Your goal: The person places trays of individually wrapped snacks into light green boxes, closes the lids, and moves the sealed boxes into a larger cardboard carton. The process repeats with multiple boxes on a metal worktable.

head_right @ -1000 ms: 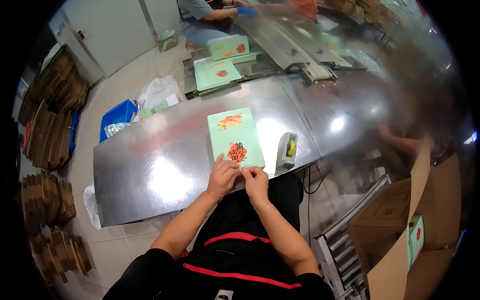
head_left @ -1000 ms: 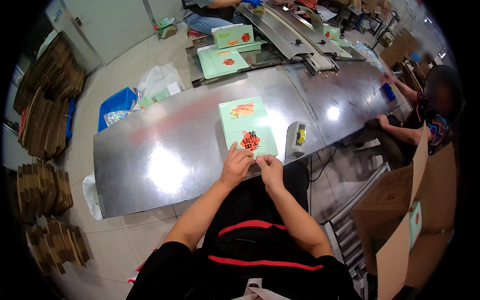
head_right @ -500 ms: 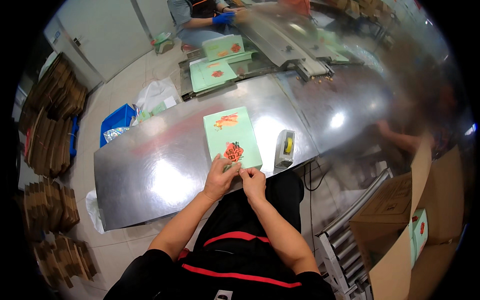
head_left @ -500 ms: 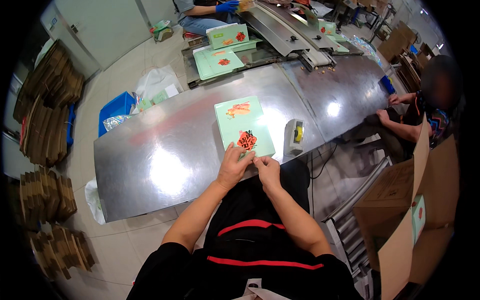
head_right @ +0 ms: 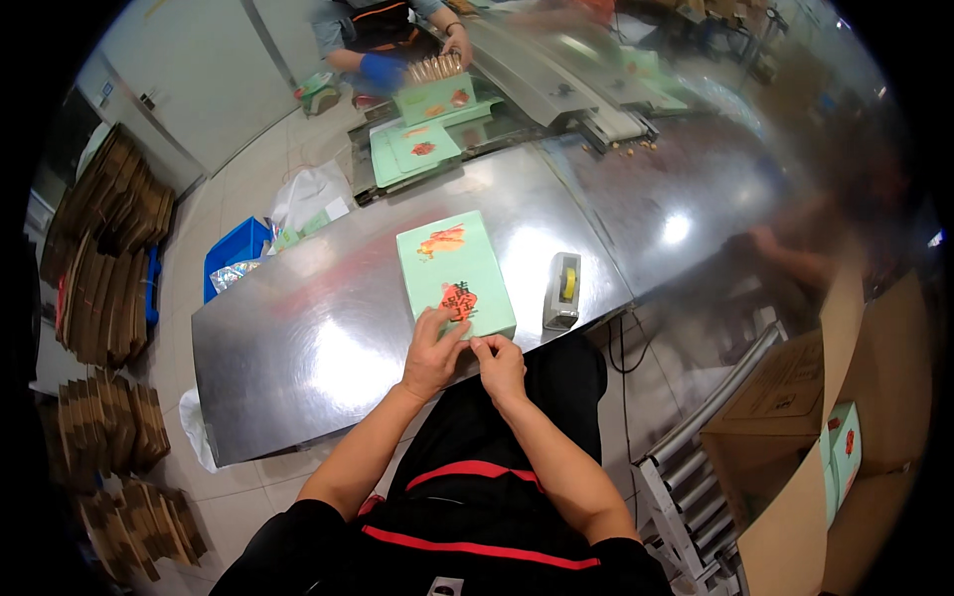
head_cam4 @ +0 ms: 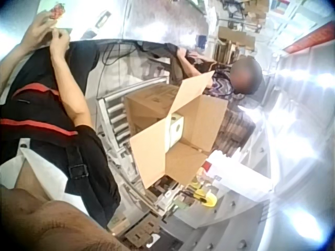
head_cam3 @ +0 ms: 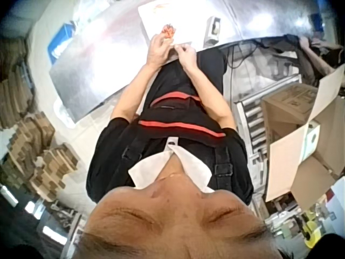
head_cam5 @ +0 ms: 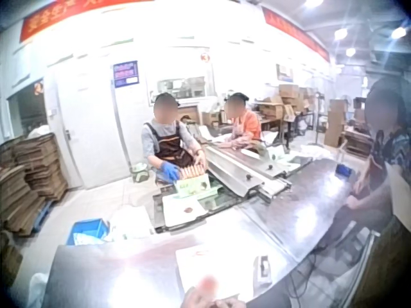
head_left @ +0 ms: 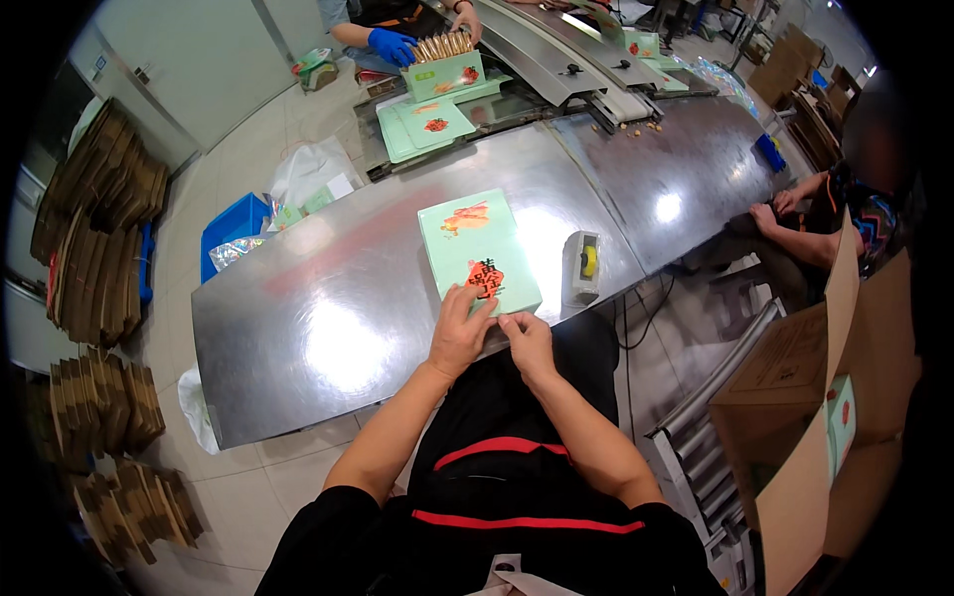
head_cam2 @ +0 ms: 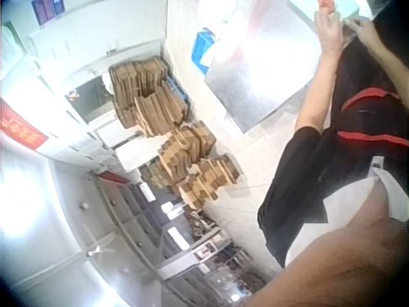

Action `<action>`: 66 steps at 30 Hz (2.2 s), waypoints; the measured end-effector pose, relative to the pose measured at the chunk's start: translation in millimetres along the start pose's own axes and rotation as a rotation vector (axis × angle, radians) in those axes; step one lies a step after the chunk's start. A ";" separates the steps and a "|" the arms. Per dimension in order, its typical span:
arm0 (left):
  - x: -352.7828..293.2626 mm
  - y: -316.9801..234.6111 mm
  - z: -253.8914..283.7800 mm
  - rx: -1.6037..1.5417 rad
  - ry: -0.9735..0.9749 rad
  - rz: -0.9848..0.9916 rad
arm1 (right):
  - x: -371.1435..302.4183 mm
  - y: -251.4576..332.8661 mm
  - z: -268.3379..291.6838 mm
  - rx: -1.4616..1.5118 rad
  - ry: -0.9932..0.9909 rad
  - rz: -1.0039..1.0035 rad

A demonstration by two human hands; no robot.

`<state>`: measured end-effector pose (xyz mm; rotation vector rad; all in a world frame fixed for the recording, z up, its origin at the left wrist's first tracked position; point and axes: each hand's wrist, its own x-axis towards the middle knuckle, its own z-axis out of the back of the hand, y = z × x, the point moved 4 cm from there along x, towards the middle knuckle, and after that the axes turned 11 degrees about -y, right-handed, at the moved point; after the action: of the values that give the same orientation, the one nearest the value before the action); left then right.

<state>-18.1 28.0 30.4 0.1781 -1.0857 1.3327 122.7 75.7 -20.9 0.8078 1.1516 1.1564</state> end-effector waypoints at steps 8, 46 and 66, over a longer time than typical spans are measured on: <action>0.4 -0.3 -1.4 0.017 0.092 0.009 | -2.1 0.0 0.2 -0.194 -0.230 0.615; 47.0 155.3 37.1 -0.209 0.517 1.065 | -4.9 8.6 27.6 -0.432 0.018 -0.012; 272.2 -390.0 1.7 -1.397 0.050 -0.374 | -255.9 258.1 532.9 -0.295 -1.174 0.882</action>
<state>267.9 96.9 404.1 -0.6548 -1.6024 0.0562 568.6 -68.5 422.4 1.5123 -0.3981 1.1620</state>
